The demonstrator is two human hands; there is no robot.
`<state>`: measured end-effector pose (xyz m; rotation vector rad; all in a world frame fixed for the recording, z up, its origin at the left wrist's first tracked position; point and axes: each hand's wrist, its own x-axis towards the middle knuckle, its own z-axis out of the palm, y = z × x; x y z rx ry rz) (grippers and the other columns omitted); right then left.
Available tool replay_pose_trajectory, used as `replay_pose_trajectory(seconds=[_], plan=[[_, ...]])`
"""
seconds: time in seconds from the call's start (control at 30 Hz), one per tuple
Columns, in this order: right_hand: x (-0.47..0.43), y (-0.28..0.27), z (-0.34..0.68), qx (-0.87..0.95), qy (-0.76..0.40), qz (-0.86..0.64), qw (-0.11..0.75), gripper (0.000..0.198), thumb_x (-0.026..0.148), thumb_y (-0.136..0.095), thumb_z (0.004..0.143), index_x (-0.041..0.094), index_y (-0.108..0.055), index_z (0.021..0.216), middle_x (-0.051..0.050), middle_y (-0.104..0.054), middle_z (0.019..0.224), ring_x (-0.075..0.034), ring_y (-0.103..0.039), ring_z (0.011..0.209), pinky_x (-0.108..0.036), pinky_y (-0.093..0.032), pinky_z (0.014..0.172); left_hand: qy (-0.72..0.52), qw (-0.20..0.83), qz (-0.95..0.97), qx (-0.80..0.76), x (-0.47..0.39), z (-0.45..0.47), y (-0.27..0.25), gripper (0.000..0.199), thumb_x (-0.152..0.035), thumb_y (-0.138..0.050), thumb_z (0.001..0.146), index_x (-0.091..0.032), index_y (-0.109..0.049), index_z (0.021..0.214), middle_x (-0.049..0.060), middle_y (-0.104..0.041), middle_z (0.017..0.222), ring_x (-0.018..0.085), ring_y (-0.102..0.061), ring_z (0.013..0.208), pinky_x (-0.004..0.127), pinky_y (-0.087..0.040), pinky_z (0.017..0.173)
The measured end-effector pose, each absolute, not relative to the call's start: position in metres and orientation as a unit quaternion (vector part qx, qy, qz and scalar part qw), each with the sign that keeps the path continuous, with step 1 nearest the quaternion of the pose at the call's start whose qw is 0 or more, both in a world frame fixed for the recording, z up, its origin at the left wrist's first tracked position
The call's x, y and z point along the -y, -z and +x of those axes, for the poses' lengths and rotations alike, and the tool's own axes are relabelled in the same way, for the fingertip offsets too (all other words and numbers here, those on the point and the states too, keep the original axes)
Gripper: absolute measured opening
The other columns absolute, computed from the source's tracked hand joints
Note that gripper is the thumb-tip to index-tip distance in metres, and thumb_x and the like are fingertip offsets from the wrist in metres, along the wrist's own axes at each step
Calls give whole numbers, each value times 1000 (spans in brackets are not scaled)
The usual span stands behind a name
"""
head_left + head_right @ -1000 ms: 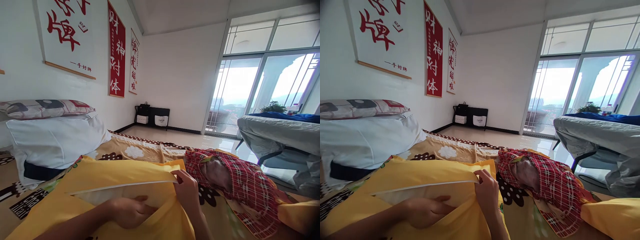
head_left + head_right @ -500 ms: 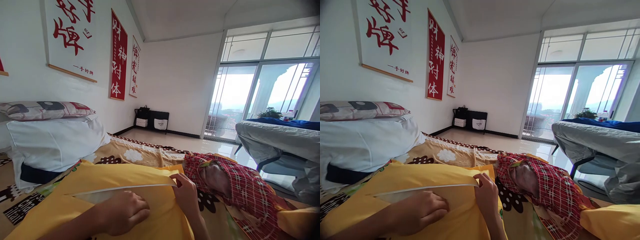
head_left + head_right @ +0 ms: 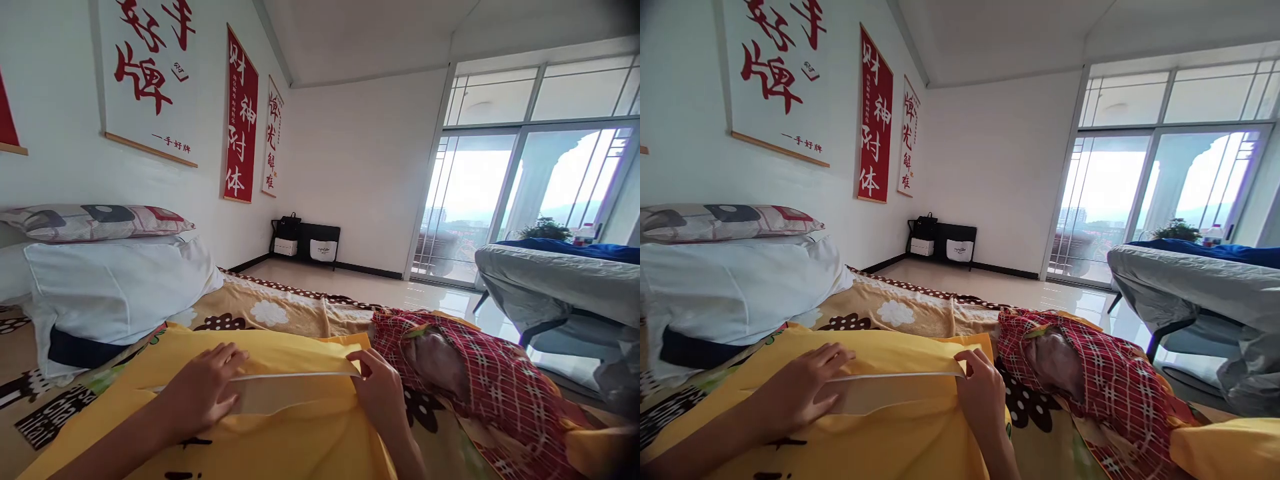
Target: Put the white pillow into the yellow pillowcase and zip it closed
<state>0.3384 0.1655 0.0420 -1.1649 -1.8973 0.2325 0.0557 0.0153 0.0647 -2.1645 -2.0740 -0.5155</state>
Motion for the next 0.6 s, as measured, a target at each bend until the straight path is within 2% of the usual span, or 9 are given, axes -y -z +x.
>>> replay_pose_trajectory(seconds=[0.07, 0.13, 0.23, 0.3, 0.37, 0.47, 0.53, 0.6], plan=[[-163, -46, 340, 771, -87, -492, 395, 26, 15, -48, 68, 23, -69, 82, 3, -50, 65, -13, -48, 60, -24, -34, 59, 168, 54, -704, 688, -26, 42, -55, 45, -35, -56, 80, -22, -56, 122, 10, -57, 122, 27, -53, 113, 39, -44, 96], [-161, -49, 342, 784, -78, -516, 336, 33, 13, -46, 70, 24, -68, 93, 1, -56, 74, -14, -54, 67, -24, -35, 62, 177, 54, -691, 698, -35, 30, -47, 38, -39, -52, 83, -20, -58, 116, 11, -58, 118, 26, -55, 112, 37, -45, 95], [-157, -50, 347, 799, -74, -553, 225, 43, 11, -47, 73, 26, -64, 109, -2, -65, 92, -18, -61, 86, -26, -37, 69, 178, 69, -666, 721, -41, 19, -44, 22, -27, -46, 83, -19, -61, 96, 9, -63, 107, 24, -59, 103, 35, -46, 87], [-154, -50, 348, 803, -77, -568, 161, 44, 14, -48, 75, 25, -61, 116, -6, -68, 100, -23, -62, 96, -28, -38, 72, 171, 67, -653, 735, -40, 15, -46, 19, -21, -42, 80, -20, -60, 86, 7, -67, 99, 24, -62, 96, 33, -46, 80], [-152, -50, 347, 807, -72, -573, 123, 41, 15, -46, 78, 23, -63, 115, -9, -70, 104, -26, -62, 99, -30, -39, 72, 185, 62, -636, 747, -38, 15, -50, 21, -20, -40, 78, -21, -60, 83, 6, -70, 93, 23, -64, 90, 31, -45, 76], [-148, -50, 339, 802, -52, -579, 142, 40, 10, -39, 81, 21, -66, 109, -10, -72, 99, -25, -65, 94, -30, -40, 70, 258, 98, -614, 739, -34, 17, -64, 19, -25, -38, 78, -21, -57, 76, 3, -69, 80, 19, -63, 77, 26, -42, 67], [-148, -48, 332, 788, -46, -576, 213, 43, 7, -35, 83, 20, -64, 111, -9, -72, 97, -24, -66, 91, -29, -41, 70, 320, 161, -603, 713, -32, 20, -80, 18, -29, -38, 78, -21, -51, 69, 0, -64, 70, 16, -59, 66, 23, -39, 60], [-150, -45, 327, 774, -43, -553, 305, 45, 6, -34, 82, 19, -62, 116, -9, -71, 104, -22, -66, 92, -28, -43, 72, 373, 245, -580, 681, -28, 24, -97, 19, -30, -39, 79, -21, -47, 65, -2, -57, 60, 13, -53, 58, 22, -37, 57]])
